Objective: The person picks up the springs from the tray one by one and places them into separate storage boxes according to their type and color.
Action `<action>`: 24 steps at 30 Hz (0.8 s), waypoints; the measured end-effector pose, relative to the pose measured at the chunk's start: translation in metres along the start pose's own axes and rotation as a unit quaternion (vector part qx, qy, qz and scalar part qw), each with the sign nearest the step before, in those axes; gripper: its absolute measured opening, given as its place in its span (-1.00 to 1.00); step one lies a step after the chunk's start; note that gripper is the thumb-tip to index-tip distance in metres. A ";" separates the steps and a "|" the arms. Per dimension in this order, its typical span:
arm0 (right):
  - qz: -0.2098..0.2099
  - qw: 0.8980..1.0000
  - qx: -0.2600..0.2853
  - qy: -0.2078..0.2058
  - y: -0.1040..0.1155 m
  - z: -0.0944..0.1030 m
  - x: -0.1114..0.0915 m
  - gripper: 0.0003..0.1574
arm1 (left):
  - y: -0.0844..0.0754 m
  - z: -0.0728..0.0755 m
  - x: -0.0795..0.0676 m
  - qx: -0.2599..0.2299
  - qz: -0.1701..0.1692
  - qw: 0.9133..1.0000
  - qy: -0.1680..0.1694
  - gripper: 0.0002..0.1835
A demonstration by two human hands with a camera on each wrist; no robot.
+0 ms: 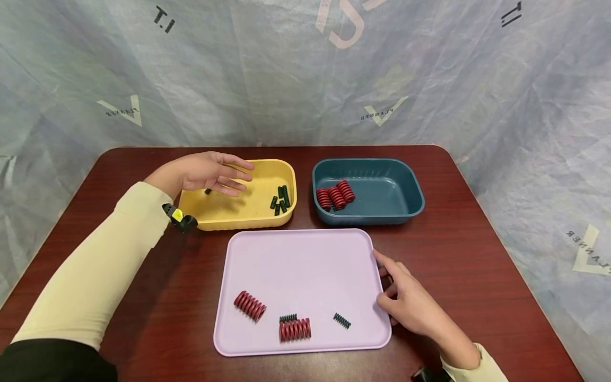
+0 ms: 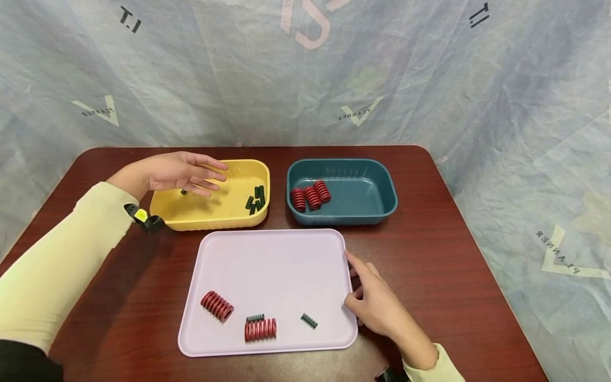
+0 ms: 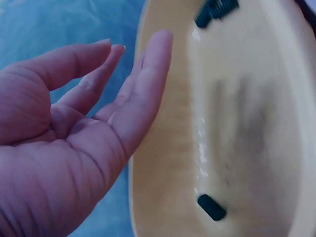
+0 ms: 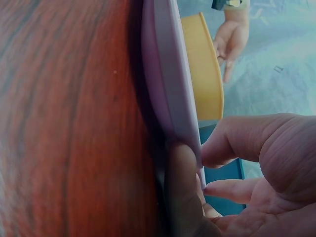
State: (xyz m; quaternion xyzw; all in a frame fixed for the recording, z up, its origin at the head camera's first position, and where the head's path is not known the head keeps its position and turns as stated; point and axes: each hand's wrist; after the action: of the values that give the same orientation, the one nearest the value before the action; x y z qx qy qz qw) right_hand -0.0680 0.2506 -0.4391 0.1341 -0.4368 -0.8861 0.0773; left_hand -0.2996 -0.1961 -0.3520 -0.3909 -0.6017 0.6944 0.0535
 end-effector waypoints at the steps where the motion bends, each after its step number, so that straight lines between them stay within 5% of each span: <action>1: 0.000 1.000 -0.001 0.000 0.000 0.000 0.000 0.07 | -0.001 -0.003 -0.004 0.005 -0.009 1.000 0.001 -0.47; 11: -0.002 1.000 -0.003 -0.002 -0.001 0.001 0.000 0.07 | 0.001 -0.041 -0.034 0.039 -0.082 0.995 0.038 -0.56; 24: -0.001 1.000 -0.004 -0.002 -0.002 0.001 -0.001 0.06 | 0.037 -0.076 -0.049 0.051 -0.066 0.992 0.099 -0.49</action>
State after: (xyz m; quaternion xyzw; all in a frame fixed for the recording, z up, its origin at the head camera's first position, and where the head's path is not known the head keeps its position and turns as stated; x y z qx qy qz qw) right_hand -0.0679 0.2524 -0.4398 0.1320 -0.4332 -0.8883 0.0761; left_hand -0.2049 -0.1730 -0.3585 -0.4140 -0.5815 0.6771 0.1788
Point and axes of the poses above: each hand's wrist, its own x-axis towards the middle knuckle, its own z-axis out of the back of the hand, y = z × x, and after that the axes turned 4 degrees about -x, right-handed
